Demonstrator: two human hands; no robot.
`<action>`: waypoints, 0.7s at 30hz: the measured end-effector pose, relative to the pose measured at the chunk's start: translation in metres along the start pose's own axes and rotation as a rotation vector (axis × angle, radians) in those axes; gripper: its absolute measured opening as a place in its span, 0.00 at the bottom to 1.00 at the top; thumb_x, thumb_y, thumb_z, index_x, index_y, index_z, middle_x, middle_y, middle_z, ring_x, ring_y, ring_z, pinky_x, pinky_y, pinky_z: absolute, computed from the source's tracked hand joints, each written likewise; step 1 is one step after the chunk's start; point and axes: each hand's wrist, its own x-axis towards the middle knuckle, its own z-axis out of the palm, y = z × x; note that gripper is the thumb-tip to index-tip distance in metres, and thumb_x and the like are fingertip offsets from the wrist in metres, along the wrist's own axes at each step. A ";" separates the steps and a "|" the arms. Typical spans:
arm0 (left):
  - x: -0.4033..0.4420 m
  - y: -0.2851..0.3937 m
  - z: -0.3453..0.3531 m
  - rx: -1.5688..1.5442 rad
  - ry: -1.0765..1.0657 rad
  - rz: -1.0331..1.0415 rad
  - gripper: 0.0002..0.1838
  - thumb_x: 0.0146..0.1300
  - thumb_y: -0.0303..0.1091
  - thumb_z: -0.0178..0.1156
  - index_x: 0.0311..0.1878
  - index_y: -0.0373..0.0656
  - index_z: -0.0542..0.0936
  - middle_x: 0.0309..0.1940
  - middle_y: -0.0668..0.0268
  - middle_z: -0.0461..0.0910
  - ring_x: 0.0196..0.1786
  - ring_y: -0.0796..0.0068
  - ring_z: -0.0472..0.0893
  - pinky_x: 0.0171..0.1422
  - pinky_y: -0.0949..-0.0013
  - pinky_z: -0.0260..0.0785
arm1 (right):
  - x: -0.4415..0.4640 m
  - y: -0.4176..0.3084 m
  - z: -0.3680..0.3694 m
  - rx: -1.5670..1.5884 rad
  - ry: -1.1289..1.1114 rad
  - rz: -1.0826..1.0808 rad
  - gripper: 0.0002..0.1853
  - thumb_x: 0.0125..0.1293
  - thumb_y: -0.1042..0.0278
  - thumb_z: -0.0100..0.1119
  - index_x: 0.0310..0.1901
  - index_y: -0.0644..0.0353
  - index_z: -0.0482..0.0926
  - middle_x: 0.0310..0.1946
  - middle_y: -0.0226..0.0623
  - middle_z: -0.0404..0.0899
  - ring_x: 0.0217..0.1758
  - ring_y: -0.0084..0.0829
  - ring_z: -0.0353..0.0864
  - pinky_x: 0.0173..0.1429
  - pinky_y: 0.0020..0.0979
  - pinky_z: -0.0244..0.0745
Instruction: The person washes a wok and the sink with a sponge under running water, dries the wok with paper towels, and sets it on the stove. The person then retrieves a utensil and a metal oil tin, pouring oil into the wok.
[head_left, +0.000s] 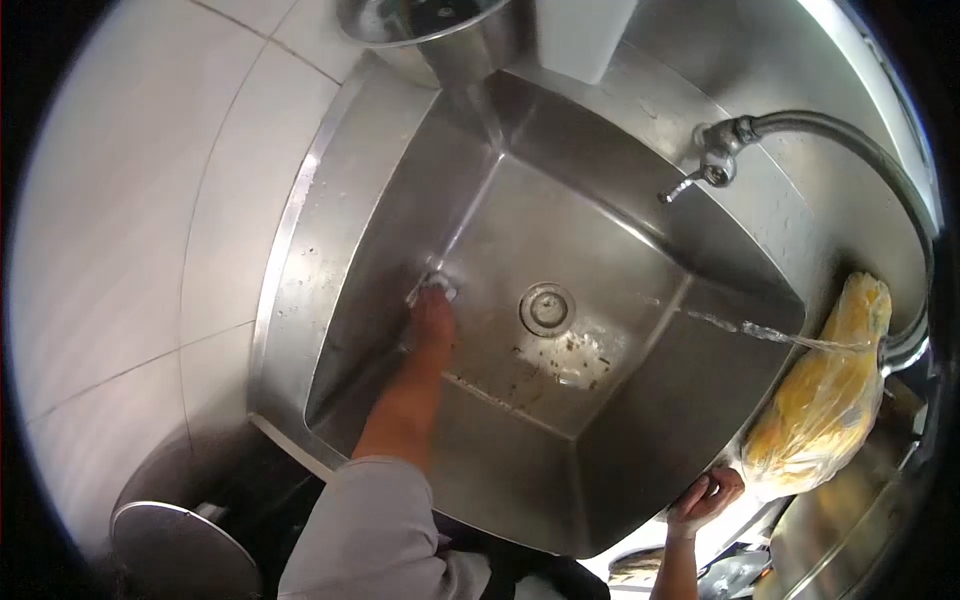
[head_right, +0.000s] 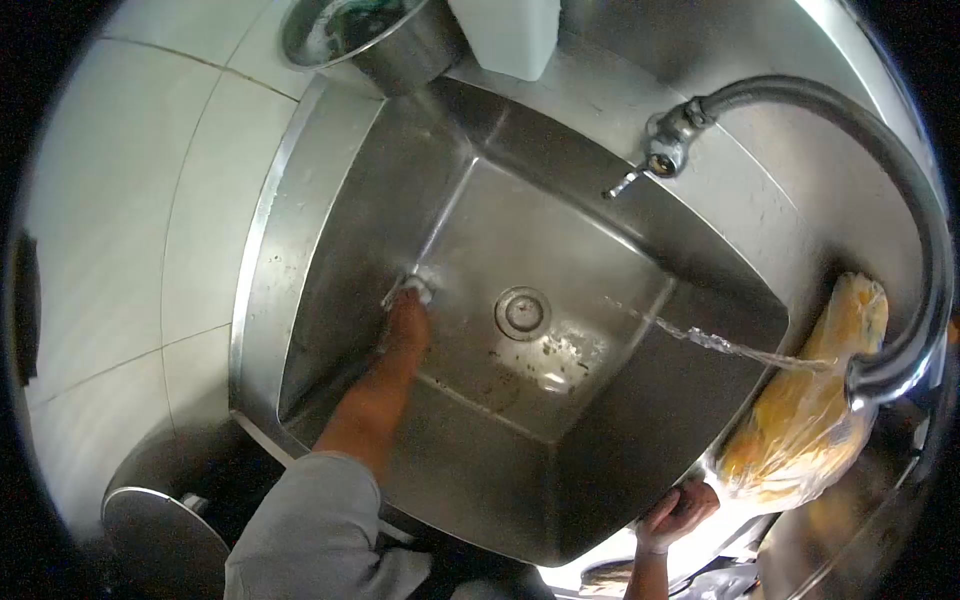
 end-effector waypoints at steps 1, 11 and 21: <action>-0.020 -0.037 0.037 0.275 -0.137 0.284 0.14 0.66 0.35 0.47 0.48 0.39 0.76 0.50 0.54 0.77 0.54 0.57 0.76 0.58 0.57 0.67 | -0.002 0.001 -0.006 -0.008 0.003 -0.019 0.09 0.67 0.65 0.46 0.43 0.62 0.67 0.41 0.40 0.60 0.48 0.36 0.64 0.50 0.33 0.67; -0.071 -0.023 0.072 0.563 -0.413 0.197 0.17 0.60 0.42 0.58 0.46 0.40 0.78 0.48 0.55 0.78 0.49 0.55 0.79 0.52 0.57 0.72 | -0.004 0.003 -0.008 -0.014 -0.003 0.001 0.11 0.69 0.65 0.45 0.44 0.65 0.68 0.45 0.44 0.60 0.48 0.37 0.65 0.48 0.33 0.70; -0.011 0.098 -0.008 -0.306 0.164 0.317 0.08 0.56 0.28 0.56 0.40 0.41 0.77 0.40 0.55 0.77 0.47 0.53 0.76 0.53 0.49 0.64 | 0.003 -0.009 -0.006 0.067 0.071 0.045 0.09 0.65 0.66 0.49 0.39 0.63 0.70 0.38 0.42 0.66 0.45 0.39 0.66 0.49 0.38 0.66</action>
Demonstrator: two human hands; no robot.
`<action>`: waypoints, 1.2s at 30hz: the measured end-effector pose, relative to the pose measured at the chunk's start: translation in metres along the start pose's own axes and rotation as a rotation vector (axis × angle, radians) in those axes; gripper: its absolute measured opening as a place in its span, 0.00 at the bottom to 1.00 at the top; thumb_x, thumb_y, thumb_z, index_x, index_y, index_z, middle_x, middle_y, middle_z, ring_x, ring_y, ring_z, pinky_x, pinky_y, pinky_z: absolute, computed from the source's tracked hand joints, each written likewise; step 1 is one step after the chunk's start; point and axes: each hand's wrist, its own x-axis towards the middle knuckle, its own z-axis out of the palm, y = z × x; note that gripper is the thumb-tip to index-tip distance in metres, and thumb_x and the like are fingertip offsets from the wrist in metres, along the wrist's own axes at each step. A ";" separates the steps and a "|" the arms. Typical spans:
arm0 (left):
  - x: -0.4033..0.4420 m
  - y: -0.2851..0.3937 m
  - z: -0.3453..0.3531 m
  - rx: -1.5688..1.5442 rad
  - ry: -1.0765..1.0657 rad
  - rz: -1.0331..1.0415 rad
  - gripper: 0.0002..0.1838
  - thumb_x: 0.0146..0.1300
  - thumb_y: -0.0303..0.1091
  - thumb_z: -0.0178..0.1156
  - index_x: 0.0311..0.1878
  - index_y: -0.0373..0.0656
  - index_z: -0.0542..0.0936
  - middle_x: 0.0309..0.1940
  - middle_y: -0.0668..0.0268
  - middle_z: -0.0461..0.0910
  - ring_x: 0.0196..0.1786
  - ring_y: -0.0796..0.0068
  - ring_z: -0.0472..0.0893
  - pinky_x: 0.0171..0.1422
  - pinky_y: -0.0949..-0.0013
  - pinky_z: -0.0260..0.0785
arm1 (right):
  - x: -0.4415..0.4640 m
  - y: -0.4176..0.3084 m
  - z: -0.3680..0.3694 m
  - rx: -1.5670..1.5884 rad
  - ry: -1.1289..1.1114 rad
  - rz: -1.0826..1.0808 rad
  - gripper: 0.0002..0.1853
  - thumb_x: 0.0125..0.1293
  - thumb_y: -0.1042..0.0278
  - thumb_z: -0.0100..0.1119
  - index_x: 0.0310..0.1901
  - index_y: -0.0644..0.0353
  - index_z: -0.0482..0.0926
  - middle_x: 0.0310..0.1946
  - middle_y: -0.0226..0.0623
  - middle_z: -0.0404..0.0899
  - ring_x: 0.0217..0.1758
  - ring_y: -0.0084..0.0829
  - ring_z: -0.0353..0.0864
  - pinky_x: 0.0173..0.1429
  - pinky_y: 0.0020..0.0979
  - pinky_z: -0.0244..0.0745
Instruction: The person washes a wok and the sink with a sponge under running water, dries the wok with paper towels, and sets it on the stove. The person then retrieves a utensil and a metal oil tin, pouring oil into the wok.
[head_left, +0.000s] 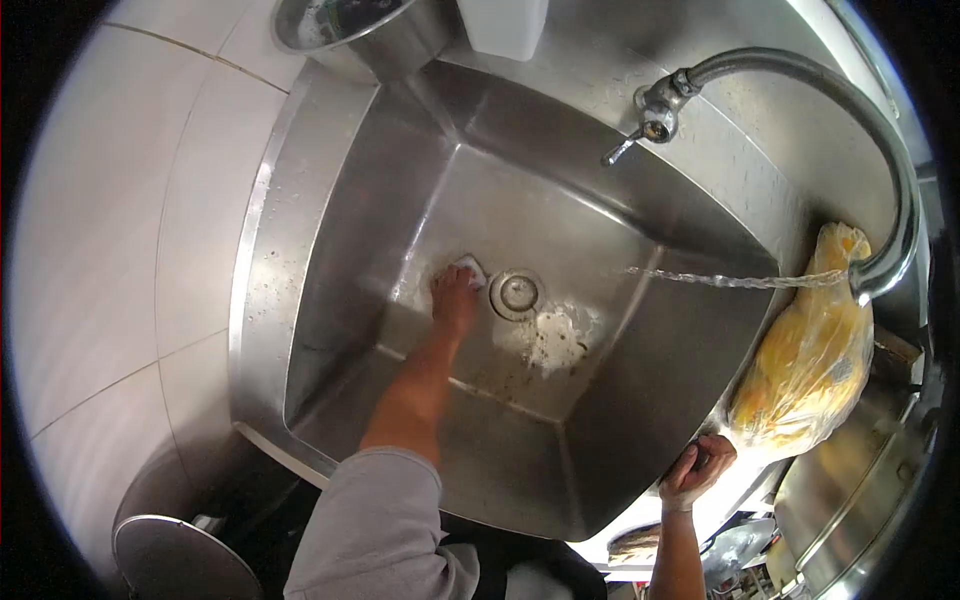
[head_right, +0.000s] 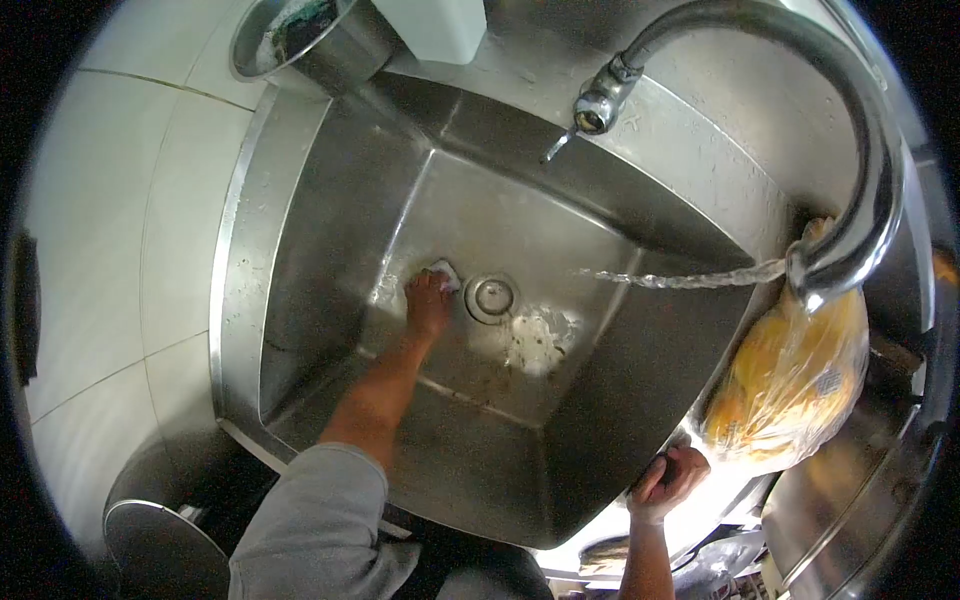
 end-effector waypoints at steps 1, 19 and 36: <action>0.002 -0.006 0.005 0.107 -0.273 0.070 0.09 0.57 0.29 0.56 0.41 0.42 0.77 0.42 0.55 0.76 0.49 0.53 0.74 0.56 0.50 0.62 | 0.001 0.000 -0.001 -0.004 -0.003 0.006 0.09 0.65 0.66 0.49 0.39 0.63 0.70 0.38 0.42 0.66 0.45 0.39 0.66 0.49 0.38 0.66; -0.094 -0.068 -0.021 0.407 -0.585 -0.521 0.21 0.60 0.41 0.59 0.56 0.43 0.74 0.56 0.52 0.71 0.59 0.51 0.72 0.61 0.54 0.65 | -0.002 0.008 0.002 -0.016 0.043 -0.034 0.09 0.64 0.66 0.49 0.40 0.62 0.71 0.36 0.41 0.69 0.46 0.41 0.66 0.52 0.43 0.62; -0.091 0.038 0.014 -0.068 -0.301 -0.005 0.22 0.53 0.25 0.58 0.54 0.37 0.72 0.55 0.52 0.69 0.60 0.50 0.69 0.61 0.55 0.64 | 0.004 0.002 -0.007 -0.075 -0.031 -0.084 0.07 0.63 0.70 0.49 0.41 0.62 0.71 0.39 0.43 0.67 0.45 0.39 0.67 0.52 0.38 0.64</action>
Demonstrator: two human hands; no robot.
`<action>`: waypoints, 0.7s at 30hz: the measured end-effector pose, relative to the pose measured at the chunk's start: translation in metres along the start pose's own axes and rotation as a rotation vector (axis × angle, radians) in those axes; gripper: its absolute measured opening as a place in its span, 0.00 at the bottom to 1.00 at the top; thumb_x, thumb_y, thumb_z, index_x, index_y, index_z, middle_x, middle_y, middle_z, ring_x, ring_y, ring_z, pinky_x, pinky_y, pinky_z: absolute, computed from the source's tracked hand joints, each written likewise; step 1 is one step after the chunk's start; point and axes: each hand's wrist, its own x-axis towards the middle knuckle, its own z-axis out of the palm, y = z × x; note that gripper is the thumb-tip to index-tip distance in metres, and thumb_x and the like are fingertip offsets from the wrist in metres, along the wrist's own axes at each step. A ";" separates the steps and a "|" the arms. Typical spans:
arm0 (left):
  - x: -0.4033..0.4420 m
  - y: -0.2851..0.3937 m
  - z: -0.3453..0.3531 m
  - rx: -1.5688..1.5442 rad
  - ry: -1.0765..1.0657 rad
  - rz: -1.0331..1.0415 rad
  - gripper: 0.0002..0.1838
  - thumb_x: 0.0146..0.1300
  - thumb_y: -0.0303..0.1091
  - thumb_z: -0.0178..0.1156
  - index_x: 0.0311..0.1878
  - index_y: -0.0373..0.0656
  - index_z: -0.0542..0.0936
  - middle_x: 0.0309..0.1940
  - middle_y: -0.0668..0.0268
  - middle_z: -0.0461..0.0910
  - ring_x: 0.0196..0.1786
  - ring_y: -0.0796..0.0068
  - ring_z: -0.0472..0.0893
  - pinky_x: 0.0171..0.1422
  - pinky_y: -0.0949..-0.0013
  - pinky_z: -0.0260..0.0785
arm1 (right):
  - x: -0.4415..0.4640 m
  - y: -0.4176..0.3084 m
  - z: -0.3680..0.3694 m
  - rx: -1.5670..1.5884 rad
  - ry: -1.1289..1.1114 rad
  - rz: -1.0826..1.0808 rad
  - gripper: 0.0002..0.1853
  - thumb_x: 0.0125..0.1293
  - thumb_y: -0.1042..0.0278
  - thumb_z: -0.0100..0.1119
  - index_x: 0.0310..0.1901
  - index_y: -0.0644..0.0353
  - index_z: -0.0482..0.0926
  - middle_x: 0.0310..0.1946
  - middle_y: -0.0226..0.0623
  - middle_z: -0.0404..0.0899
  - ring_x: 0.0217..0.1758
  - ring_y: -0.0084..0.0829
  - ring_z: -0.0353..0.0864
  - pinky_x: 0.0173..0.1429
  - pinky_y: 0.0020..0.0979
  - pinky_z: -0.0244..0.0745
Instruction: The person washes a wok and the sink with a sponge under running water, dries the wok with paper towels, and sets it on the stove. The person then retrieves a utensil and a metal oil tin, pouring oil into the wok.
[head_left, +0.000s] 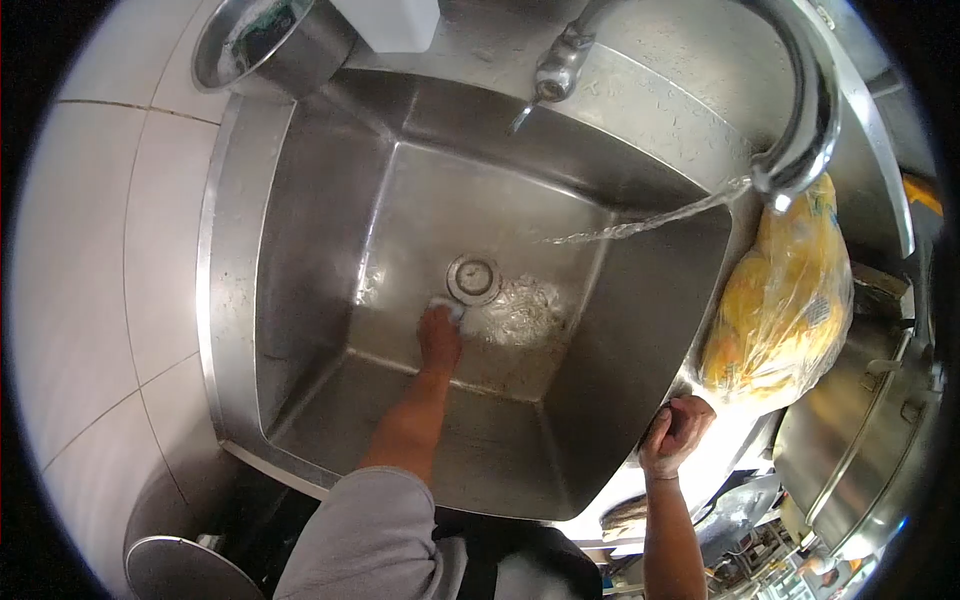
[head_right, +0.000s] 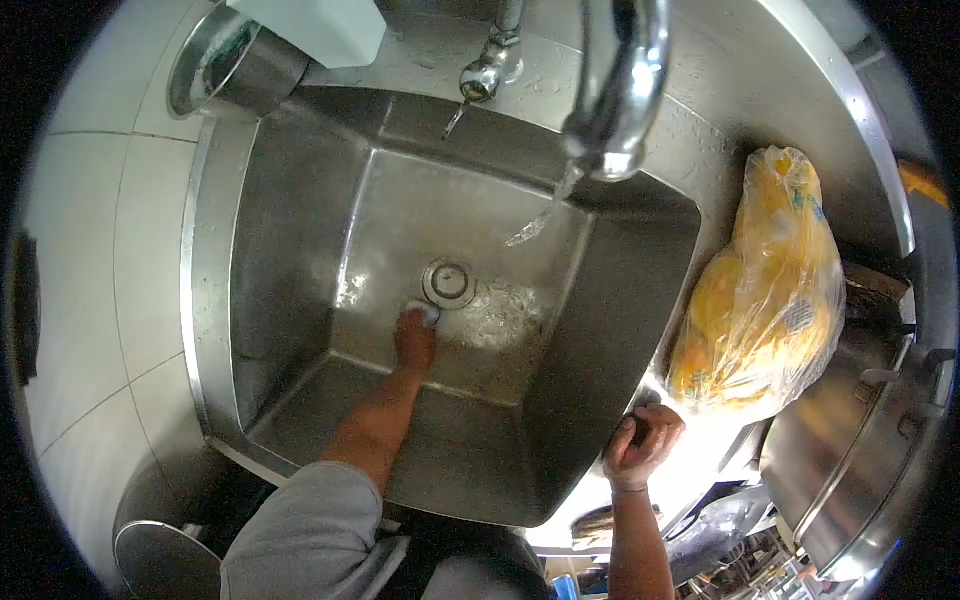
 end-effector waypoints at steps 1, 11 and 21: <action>-0.004 0.004 -0.015 0.027 -0.126 -0.202 0.23 0.53 0.25 0.59 0.55 0.38 0.72 0.57 0.53 0.69 0.60 0.50 0.69 0.62 0.55 0.63 | 0.001 -0.001 0.001 0.010 0.006 -0.001 0.07 0.63 0.70 0.49 0.40 0.62 0.71 0.38 0.43 0.67 0.46 0.40 0.67 0.52 0.39 0.64; 0.067 0.030 0.040 0.300 0.018 0.284 0.18 0.58 0.28 0.52 0.53 0.42 0.76 0.54 0.60 0.70 0.60 0.58 0.68 0.65 0.49 0.56 | 0.001 -0.002 0.004 -0.006 0.044 0.021 0.08 0.57 0.72 0.51 0.38 0.63 0.71 0.35 0.43 0.71 0.41 0.42 0.69 0.48 0.43 0.64; -0.033 -0.023 0.012 0.151 -0.245 0.321 0.16 0.56 0.28 0.56 0.49 0.40 0.77 0.46 0.57 0.73 0.56 0.56 0.70 0.59 0.53 0.61 | 0.002 0.000 0.001 -0.065 0.042 -0.012 0.07 0.60 0.70 0.50 0.38 0.62 0.72 0.36 0.44 0.71 0.43 0.42 0.68 0.50 0.41 0.63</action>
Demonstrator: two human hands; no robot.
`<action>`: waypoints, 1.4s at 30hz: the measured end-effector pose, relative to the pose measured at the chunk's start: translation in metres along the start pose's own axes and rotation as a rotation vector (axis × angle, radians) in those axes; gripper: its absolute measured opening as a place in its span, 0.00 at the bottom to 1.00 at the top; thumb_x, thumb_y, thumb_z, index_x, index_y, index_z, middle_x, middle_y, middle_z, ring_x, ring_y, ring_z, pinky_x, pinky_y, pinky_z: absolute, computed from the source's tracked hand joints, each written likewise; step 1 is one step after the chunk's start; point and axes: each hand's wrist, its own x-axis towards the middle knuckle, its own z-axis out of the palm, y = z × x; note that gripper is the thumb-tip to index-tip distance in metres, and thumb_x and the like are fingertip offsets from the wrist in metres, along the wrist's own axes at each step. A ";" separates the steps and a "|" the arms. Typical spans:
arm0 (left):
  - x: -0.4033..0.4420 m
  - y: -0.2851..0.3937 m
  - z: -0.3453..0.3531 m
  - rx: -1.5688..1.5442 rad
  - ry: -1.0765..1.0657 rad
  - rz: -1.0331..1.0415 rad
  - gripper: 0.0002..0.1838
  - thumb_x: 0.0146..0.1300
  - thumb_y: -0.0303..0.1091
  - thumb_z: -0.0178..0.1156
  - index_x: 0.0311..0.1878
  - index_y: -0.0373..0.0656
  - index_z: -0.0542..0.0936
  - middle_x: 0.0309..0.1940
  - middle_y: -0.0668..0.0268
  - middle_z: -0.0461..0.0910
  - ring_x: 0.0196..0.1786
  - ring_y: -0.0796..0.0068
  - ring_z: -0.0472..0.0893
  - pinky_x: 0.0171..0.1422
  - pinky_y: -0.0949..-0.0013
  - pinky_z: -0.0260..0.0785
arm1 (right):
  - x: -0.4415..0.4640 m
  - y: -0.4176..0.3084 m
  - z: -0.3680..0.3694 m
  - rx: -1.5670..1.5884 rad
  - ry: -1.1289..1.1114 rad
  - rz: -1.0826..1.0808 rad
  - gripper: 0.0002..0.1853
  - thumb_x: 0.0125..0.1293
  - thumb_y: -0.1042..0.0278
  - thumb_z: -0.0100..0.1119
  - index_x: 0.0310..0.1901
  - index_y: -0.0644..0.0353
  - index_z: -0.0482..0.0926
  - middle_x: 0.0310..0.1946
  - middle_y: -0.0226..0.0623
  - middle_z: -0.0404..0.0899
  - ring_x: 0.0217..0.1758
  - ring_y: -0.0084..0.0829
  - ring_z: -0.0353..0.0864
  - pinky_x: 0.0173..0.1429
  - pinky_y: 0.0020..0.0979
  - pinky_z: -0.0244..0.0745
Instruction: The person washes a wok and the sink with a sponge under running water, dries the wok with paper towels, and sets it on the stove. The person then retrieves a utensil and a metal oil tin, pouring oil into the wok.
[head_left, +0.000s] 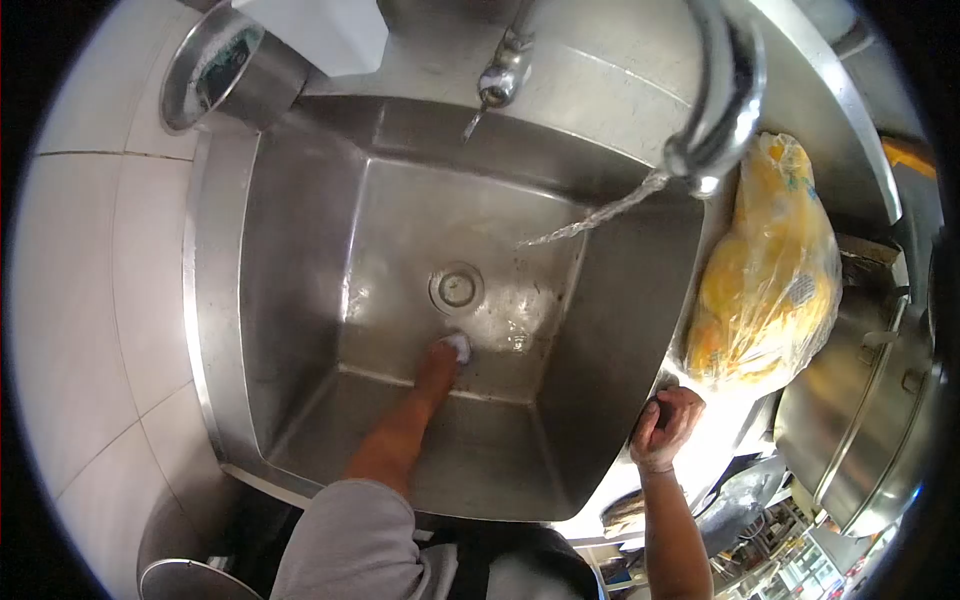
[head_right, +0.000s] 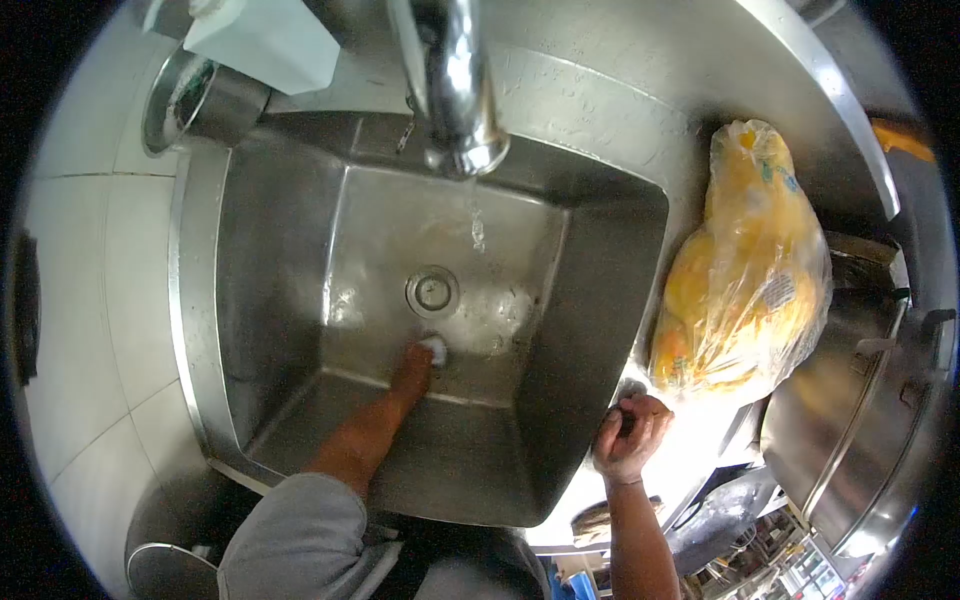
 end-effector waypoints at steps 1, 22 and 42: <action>-0.004 -0.010 -0.002 -0.025 -0.043 -0.110 0.15 0.55 0.26 0.56 0.48 0.40 0.77 0.46 0.56 0.72 0.56 0.56 0.70 0.59 0.53 0.61 | 0.000 -0.001 -0.001 0.010 -0.002 0.021 0.07 0.59 0.70 0.50 0.38 0.62 0.72 0.36 0.44 0.71 0.42 0.42 0.68 0.50 0.41 0.63; 0.071 0.113 -0.290 -2.218 -0.069 0.284 0.19 0.62 0.37 0.49 0.54 0.40 0.73 0.48 0.59 0.77 0.51 0.59 0.78 0.53 0.53 0.72 | 0.056 -0.104 0.014 0.580 -0.121 0.162 0.09 0.57 0.69 0.62 0.38 0.61 0.77 0.34 0.40 0.76 0.40 0.40 0.76 0.45 0.37 0.71; -0.015 0.082 -0.189 -2.064 -0.021 -0.389 0.22 0.58 0.51 0.61 0.51 0.52 0.72 0.39 0.66 0.77 0.42 0.63 0.78 0.42 0.44 0.72 | 0.253 -0.169 0.101 2.394 0.224 1.066 0.09 0.66 0.72 0.39 0.34 0.66 0.69 0.31 0.44 0.73 0.36 0.42 0.75 0.49 0.47 0.78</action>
